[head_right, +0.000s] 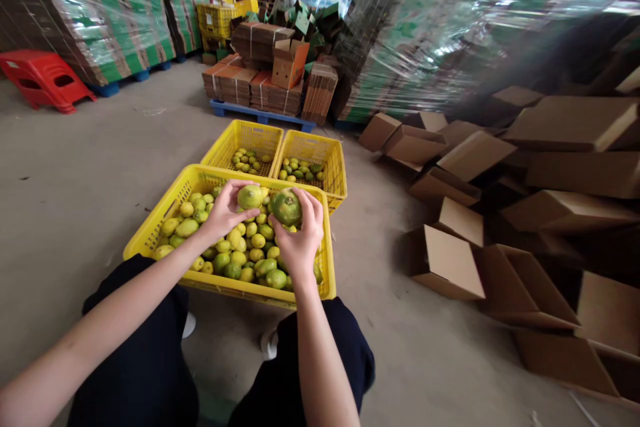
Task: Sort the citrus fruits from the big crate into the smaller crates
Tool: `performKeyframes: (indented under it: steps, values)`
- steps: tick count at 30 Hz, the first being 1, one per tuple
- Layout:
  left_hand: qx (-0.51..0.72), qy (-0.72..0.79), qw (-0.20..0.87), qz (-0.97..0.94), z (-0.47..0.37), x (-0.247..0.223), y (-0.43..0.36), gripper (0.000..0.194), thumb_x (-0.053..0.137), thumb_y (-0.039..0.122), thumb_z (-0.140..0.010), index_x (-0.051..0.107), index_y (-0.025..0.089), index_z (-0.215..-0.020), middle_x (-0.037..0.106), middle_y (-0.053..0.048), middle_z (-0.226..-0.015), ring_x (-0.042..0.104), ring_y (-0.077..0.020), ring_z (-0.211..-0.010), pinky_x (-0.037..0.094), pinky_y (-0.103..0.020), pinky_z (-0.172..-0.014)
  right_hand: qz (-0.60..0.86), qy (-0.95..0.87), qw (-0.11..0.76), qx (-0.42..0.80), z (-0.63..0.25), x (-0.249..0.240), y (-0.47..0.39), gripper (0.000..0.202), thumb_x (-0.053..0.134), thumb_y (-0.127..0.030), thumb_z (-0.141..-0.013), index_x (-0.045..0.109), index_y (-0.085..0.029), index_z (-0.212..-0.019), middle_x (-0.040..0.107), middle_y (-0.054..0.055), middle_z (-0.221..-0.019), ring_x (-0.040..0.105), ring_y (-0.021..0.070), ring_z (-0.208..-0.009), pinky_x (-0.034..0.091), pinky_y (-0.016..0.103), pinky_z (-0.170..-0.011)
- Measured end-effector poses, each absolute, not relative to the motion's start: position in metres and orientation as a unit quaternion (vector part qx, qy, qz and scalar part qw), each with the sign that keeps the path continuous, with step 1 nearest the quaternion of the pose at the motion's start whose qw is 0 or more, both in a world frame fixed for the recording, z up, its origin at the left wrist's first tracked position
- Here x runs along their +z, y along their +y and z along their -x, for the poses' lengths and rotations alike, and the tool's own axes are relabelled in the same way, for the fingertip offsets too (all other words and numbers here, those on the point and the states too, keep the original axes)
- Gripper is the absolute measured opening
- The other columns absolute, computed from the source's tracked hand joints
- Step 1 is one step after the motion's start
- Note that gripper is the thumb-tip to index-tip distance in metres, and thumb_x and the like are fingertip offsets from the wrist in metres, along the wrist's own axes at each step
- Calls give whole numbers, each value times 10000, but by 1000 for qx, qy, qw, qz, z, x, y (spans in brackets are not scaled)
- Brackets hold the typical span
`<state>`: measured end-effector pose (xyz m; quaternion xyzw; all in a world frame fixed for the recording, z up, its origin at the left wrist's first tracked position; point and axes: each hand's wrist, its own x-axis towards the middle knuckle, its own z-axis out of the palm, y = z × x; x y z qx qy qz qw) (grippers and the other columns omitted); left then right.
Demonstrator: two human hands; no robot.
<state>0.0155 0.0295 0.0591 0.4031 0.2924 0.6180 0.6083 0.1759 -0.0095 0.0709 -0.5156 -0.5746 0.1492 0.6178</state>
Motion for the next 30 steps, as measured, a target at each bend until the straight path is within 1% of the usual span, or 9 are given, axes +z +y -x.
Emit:
performKeyframes:
  steps: [2,5,10,13,16,18,23,26,30]
  values:
    - [610,285,629,-389,-13,63,26,528,903,8,-488,695,211,-929,713,-56,-1126,647,-195,-1111,481,-239,-980,510,-583,614,152,-175,67,-8,491,795,-204,-681,679,-321,-1143,622,61,-1206,563,299,-1200,402,541,-1131]
    - [614,294,667,-301,-10,65,26,445,889,20,-542,702,196,-906,706,-76,-1106,642,-211,-1157,493,-239,-978,493,-587,621,166,-168,62,-6,454,778,-174,-689,692,-319,-1111,636,60,-1222,571,291,-1216,413,525,-1128]
    - [627,323,642,-301,-2,64,34,352,847,-3,-582,742,177,-866,716,-78,-1034,648,-217,-1149,502,-217,-958,476,-526,671,216,-161,62,-6,536,844,-145,-612,674,-279,-1102,668,52,-1196,600,261,-1190,448,477,-1097]
    - [581,339,675,-303,4,63,38,372,830,0,-615,754,176,-935,750,-51,-967,698,-200,-1008,534,-200,-856,458,-478,674,328,-161,63,-5,577,895,-152,-556,663,-268,-1071,706,10,-1089,661,208,-1042,528,381,-979]
    - [545,340,722,-257,7,64,38,223,749,74,-753,722,173,-952,756,-42,-913,721,-182,-868,567,-233,-784,428,-391,668,466,-160,64,-1,409,875,-230,-608,671,-252,-961,729,-32,-918,680,160,-848,571,294,-811]
    - [522,340,755,-206,6,66,38,151,644,101,-832,695,162,-961,753,-64,-906,727,-192,-833,590,-286,-779,394,-317,670,543,-160,64,2,309,837,-247,-639,674,-238,-901,736,-27,-876,681,154,-795,578,271,-743]
    - [506,302,800,-114,2,70,38,317,471,175,-898,668,113,-1138,748,-123,-948,735,-239,-863,607,-400,-811,348,-196,645,651,-160,69,7,192,705,-149,-686,654,-227,-854,756,-7,-877,707,166,-775,601,271,-654]
    - [493,301,808,-115,-2,70,39,299,515,267,-912,677,132,-1124,741,-95,-861,717,-199,-695,600,-327,-657,340,-140,622,691,-159,70,7,69,656,-239,-776,644,-215,-839,755,15,-842,718,178,-750,618,301,-647]
    - [485,356,790,-118,-10,69,38,242,551,340,-909,684,147,-968,694,-34,-680,598,-130,-450,483,-222,-414,342,-106,597,718,-153,68,8,235,603,-434,-866,645,-204,-852,733,27,-729,695,177,-615,601,283,-553]
